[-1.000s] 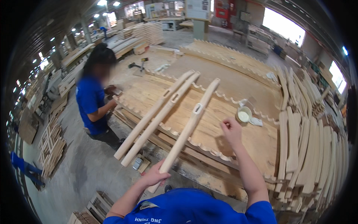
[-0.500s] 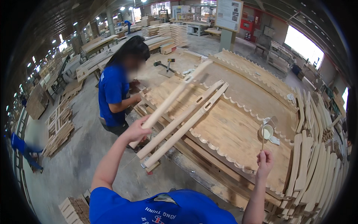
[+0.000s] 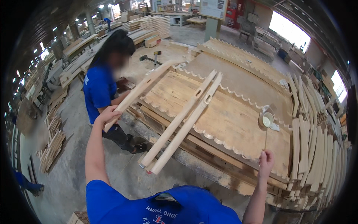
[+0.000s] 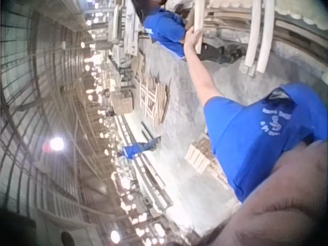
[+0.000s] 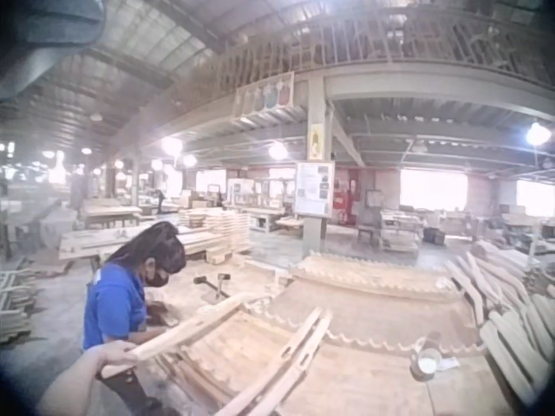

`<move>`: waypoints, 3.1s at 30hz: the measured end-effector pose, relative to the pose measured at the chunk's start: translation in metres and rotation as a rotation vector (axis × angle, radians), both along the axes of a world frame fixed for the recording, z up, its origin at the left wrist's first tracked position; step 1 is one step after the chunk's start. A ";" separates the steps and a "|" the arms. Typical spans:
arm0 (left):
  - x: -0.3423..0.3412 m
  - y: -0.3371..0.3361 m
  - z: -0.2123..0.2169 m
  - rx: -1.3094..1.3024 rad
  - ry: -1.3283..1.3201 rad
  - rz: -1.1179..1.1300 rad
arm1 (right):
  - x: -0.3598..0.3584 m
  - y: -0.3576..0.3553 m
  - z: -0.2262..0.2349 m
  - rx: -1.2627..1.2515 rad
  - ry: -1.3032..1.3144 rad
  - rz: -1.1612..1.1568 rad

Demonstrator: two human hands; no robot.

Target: The person picks up wooden chair legs from a pile, carries them to a workbench, and applies glue to the slots using a small stick. They then place the glued legs onto the bench and continue the process with additional pieces.

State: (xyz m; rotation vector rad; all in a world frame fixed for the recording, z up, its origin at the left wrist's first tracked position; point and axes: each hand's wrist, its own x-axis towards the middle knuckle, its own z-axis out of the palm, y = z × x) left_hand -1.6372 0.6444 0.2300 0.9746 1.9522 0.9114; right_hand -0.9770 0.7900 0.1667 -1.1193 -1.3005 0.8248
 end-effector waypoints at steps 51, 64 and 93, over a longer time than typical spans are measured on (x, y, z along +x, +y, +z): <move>0.824 0.296 -0.080 -0.195 -0.665 -1.000 | 0.317 -0.195 -0.020 -0.131 0.414 -0.686; 0.843 0.268 -0.036 -0.003 -0.465 -0.445 | 0.287 -0.076 0.012 -0.067 0.112 -0.301; 0.475 0.150 -0.093 0.711 0.885 -0.633 | 0.182 -0.017 -0.031 0.184 -0.933 -0.093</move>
